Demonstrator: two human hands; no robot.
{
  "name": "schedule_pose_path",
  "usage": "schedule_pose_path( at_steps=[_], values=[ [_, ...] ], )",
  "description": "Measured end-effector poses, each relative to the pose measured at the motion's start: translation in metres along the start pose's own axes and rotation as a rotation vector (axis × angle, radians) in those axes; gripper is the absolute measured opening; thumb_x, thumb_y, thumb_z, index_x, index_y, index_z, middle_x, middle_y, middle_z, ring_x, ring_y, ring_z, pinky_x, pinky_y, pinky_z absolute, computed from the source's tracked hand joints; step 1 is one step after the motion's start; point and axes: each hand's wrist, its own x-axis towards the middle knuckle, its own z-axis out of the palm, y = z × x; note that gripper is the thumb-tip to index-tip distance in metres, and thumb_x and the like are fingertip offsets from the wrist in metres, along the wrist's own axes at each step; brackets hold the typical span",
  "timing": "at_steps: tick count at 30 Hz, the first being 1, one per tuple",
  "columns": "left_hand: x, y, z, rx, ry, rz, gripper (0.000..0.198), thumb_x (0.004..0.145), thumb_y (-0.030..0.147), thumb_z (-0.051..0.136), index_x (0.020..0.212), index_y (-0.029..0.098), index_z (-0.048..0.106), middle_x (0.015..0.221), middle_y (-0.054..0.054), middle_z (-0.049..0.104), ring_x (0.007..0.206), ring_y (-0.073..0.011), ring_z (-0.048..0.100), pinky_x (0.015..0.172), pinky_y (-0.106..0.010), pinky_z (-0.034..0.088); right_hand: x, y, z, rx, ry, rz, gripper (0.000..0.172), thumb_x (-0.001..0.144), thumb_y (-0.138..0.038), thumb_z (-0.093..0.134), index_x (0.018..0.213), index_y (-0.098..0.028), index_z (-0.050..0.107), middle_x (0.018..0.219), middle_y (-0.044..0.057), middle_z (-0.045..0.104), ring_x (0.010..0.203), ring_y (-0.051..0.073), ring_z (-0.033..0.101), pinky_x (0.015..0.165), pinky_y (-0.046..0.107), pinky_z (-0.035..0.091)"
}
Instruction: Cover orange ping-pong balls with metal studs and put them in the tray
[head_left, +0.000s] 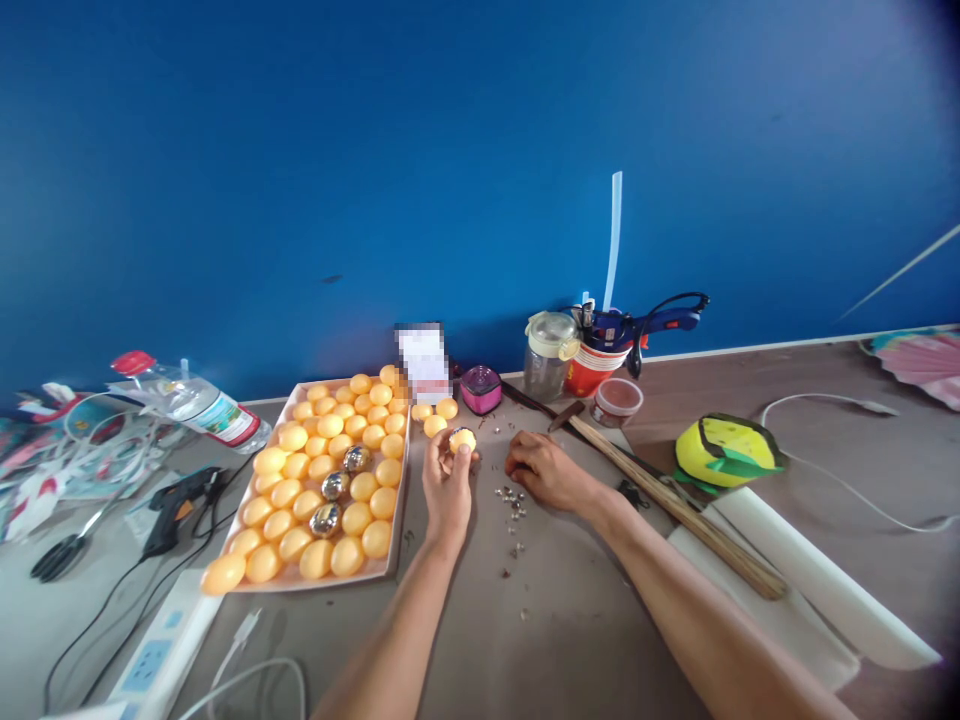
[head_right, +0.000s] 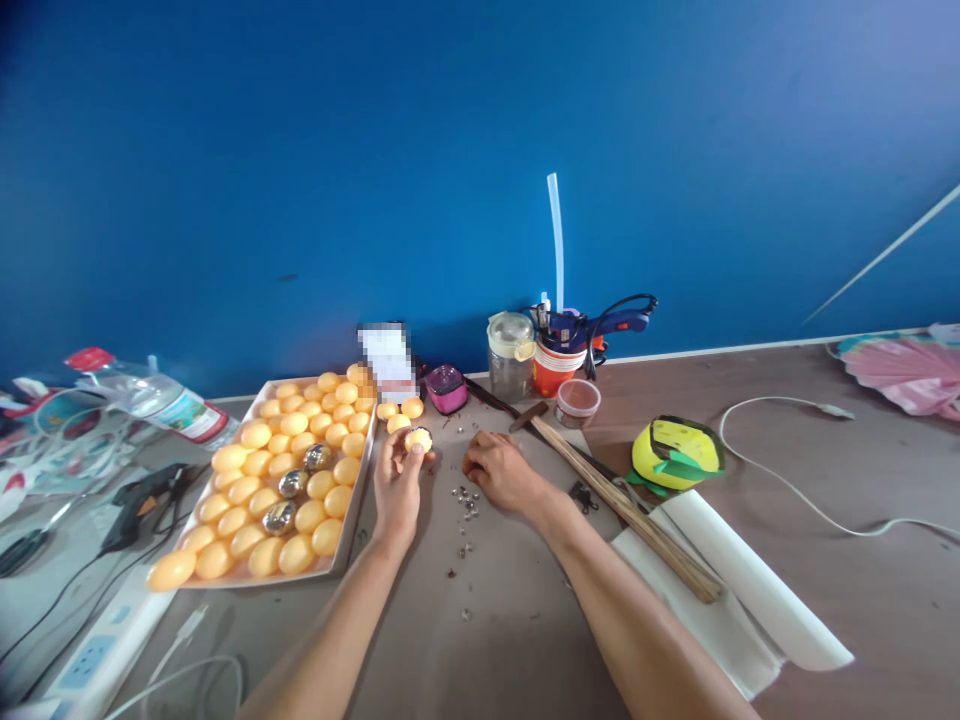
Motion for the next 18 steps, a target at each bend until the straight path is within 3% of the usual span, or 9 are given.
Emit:
schedule_pose_path(
  at_steps=[4,8,12,15,18],
  values=[
    [-0.0005,-0.0006,0.0003,0.008,0.002,0.005,0.038,0.077,0.042,0.058,0.107,0.019,0.051,0.100,-0.007,0.060,0.078,-0.0148,0.061,0.072,-0.028,0.050,0.0003,-0.0006,-0.0018,0.075,0.070,0.009,0.016,0.069,-0.006,0.052,0.067,-0.019,0.061,0.073,0.002,0.059,0.073,0.015,0.054,0.074,0.028,0.038],
    [-0.0014,-0.0012,-0.0001,0.026,-0.006,0.018,0.038,0.077,0.042,0.059,0.107,0.019,0.052,0.103,-0.007,0.059,0.086,-0.0169,0.060,0.075,-0.029,0.050,-0.0005,-0.0026,-0.0013,0.269,0.195,0.137,0.014,0.070,-0.009,0.049,0.072,-0.020,0.058,0.067,0.000,0.060,0.064,0.014,0.053,0.062,0.025,0.039],
    [-0.0023,-0.0040,-0.0005,0.034,-0.054,0.019,0.038,0.077,0.041,0.059,0.106,0.019,0.053,0.103,-0.008,0.059,0.090,-0.0181,0.059,0.080,-0.031,0.049,0.0007,-0.0027,0.0023,0.466,0.306,0.195,0.016,0.072,-0.015,0.048,0.082,-0.020,0.060,0.075,0.000,0.062,0.068,0.014,0.055,0.064,0.026,0.041],
    [-0.0033,-0.0058,-0.0005,0.034,-0.119,0.033,0.037,0.077,0.040,0.059,0.107,0.019,0.052,0.103,-0.008,0.058,0.090,-0.0181,0.058,0.081,-0.032,0.048,0.0022,-0.0005,0.0042,0.571,0.315,0.218,0.018,0.073,-0.019,0.051,0.085,-0.020,0.064,0.079,0.001,0.063,0.073,0.016,0.057,0.069,0.029,0.043],
    [-0.0038,-0.0061,-0.0005,0.020,-0.129,0.033,0.040,0.077,0.039,0.059,0.112,0.021,0.050,0.110,-0.008,0.056,0.095,-0.0184,0.057,0.084,-0.032,0.047,0.0030,0.0006,0.0057,0.723,0.259,0.272,0.015,0.073,-0.024,0.054,0.083,-0.019,0.065,0.064,0.000,0.059,0.060,0.014,0.054,0.060,0.028,0.043]
  ],
)
